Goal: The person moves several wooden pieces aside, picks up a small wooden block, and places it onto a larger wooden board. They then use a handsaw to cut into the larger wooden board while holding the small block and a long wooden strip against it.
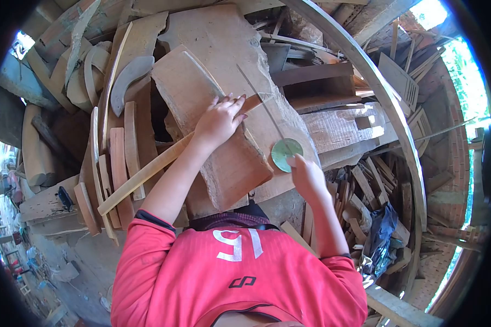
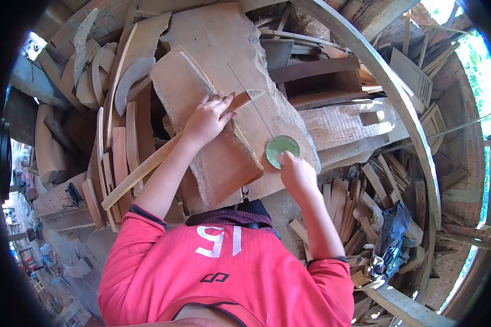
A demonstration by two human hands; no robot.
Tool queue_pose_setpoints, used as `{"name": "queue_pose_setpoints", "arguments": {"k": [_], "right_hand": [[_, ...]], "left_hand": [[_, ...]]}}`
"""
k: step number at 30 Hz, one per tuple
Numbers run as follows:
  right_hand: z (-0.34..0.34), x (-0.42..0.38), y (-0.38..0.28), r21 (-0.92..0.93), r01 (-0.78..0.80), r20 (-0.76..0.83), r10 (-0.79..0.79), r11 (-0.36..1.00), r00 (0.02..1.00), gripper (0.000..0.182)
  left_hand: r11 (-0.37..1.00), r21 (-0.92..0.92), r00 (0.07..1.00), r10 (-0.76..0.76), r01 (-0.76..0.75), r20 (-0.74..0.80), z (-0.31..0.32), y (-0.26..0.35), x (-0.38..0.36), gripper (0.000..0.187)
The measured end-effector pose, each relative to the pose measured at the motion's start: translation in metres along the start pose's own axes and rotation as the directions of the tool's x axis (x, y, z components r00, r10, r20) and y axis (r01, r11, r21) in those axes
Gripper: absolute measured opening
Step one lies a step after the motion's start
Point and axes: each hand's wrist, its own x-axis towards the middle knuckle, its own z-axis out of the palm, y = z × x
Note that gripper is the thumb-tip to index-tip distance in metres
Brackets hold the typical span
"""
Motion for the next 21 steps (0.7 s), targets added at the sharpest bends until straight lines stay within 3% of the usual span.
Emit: {"name": "queue_pose_setpoints", "arguments": {"k": [3,9,13,21], "right_hand": [[-0.024,-0.018,-0.009,-0.071,-0.062,0.054,0.066,0.996,0.996,0.015],[-0.028,0.006,-0.017,-0.016,-0.01,0.037,0.011,1.0,0.999,0.014],[-0.008,0.06,-0.039,-0.028,0.105,-0.06,-0.107,0.994,0.992,0.018],[0.026,0.093,-0.033,0.055,0.134,-0.177,-0.123,0.989,0.976,0.012]], "left_hand": [[1.0,-0.02,1.0,-0.007,0.007,0.003,0.002,-0.001,0.0,0.046],[0.996,-0.083,0.998,0.019,-0.015,0.057,0.003,-0.008,0.001,0.05],[0.997,-0.071,0.998,0.003,0.001,0.06,0.0,-0.005,0.001,0.051],[0.994,-0.112,0.998,-0.009,0.015,0.054,-0.001,-0.003,0.001,0.045]]}}
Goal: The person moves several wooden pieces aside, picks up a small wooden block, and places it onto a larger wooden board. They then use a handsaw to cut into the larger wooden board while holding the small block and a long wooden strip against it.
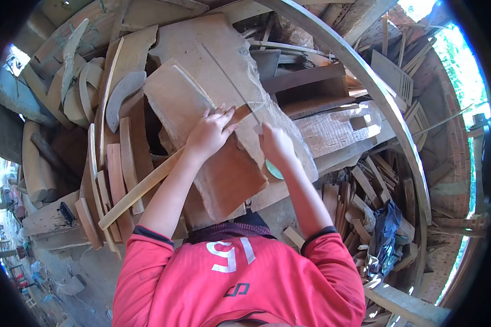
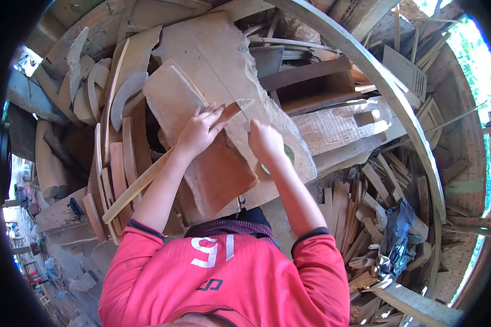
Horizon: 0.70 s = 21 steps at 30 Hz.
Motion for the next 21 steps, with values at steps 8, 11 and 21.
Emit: {"name": "queue_pose_setpoints", "arguments": {"k": [8,11,21], "right_hand": [[-0.016,-0.091,0.037,0.013,-0.049,0.092,0.048,0.999,0.995,0.011],[-0.038,-0.101,0.028,-0.085,-0.118,0.194,0.133,0.989,0.972,0.011],[-0.026,0.002,-0.016,-0.016,0.005,0.103,-0.003,1.0,0.995,0.014]], "left_hand": [[1.0,0.002,1.0,-0.012,0.012,-0.013,-0.001,0.004,0.0,0.044],[1.0,-0.004,1.0,-0.013,0.013,-0.012,-0.002,0.004,0.001,0.044],[0.999,0.0,0.999,0.044,-0.044,-0.032,-0.001,0.0,0.001,0.045]]}}
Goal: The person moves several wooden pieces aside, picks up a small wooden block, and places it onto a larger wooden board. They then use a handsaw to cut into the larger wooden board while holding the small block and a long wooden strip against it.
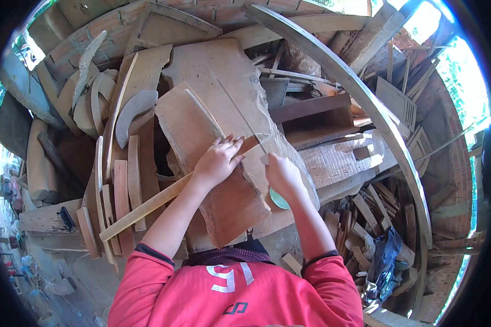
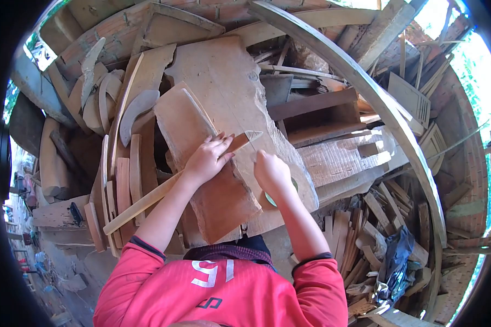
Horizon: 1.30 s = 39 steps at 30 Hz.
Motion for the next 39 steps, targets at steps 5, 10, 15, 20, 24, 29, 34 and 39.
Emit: {"name": "queue_pose_setpoints", "arguments": {"k": [5,10,15,20,24,29,34,39], "right_hand": [[0.015,0.013,0.008,0.021,0.035,-0.038,-0.034,0.999,0.999,0.015],[0.004,-0.056,0.032,0.047,-0.038,0.031,0.036,0.998,0.999,0.012],[-0.019,-0.117,0.041,-0.015,-0.154,0.153,0.154,0.988,0.976,0.011],[-0.023,-0.095,0.031,-0.029,-0.127,0.157,0.13,0.992,0.979,0.013],[-0.009,-0.03,0.013,0.001,-0.025,0.052,0.024,1.0,0.998,0.016],[0.007,0.013,0.004,0.004,0.017,0.021,-0.017,1.0,1.0,0.017],[0.007,-0.043,0.029,0.025,-0.045,0.027,0.044,0.999,0.999,0.014],[-0.022,-0.119,0.042,0.017,-0.144,0.134,0.141,0.989,0.981,0.013]], "left_hand": [[1.0,0.002,1.0,-0.029,0.029,-0.009,-0.002,0.003,-0.001,0.044],[1.0,-0.003,1.0,-0.023,0.023,-0.019,-0.001,0.002,-0.001,0.043],[0.999,-0.021,1.0,-0.027,0.027,-0.009,-0.003,0.004,0.0,0.044],[1.0,-0.025,1.0,-0.003,0.003,-0.021,-0.002,0.002,0.0,0.045],[1.0,0.002,1.0,0.0,0.0,-0.008,-0.002,0.003,0.0,0.044],[1.0,0.003,1.0,-0.025,0.025,0.007,-0.002,0.003,-0.001,0.044],[0.998,0.047,0.999,-0.033,0.033,-0.006,0.0,0.004,-0.002,0.044],[0.998,-0.028,0.998,-0.059,0.059,-0.003,-0.003,0.004,-0.001,0.043]]}}
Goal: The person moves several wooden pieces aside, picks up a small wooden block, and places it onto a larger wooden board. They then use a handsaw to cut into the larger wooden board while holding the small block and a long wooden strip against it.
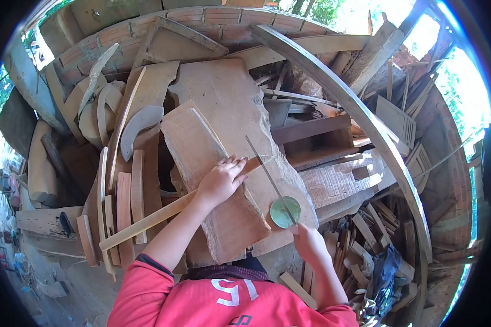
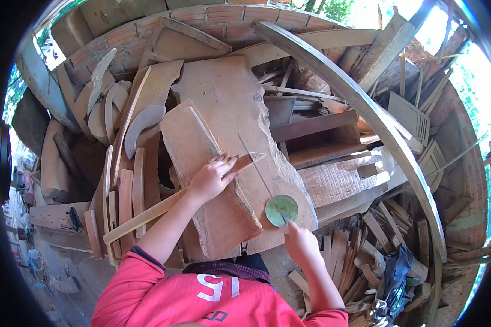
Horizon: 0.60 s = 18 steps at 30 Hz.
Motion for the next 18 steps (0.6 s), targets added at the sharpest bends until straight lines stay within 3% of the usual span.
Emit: {"name": "queue_pose_setpoints", "arguments": {"k": [5,14,18], "right_hand": [[-0.005,0.006,-0.007,-0.019,-0.029,0.047,0.03,0.999,0.998,0.013],[0.008,0.124,-0.057,0.01,0.189,-0.161,-0.185,0.982,0.969,0.014],[0.015,0.104,-0.043,-0.02,0.125,-0.12,-0.126,0.992,0.985,0.014]], "left_hand": [[1.0,0.002,1.0,0.012,-0.013,0.01,0.0,0.0,0.001,0.043],[0.999,-0.019,0.999,-0.025,0.026,0.047,-0.003,0.001,-0.001,0.043],[0.999,-0.029,1.0,-0.021,0.022,0.007,-0.001,0.001,-0.002,0.043]]}}
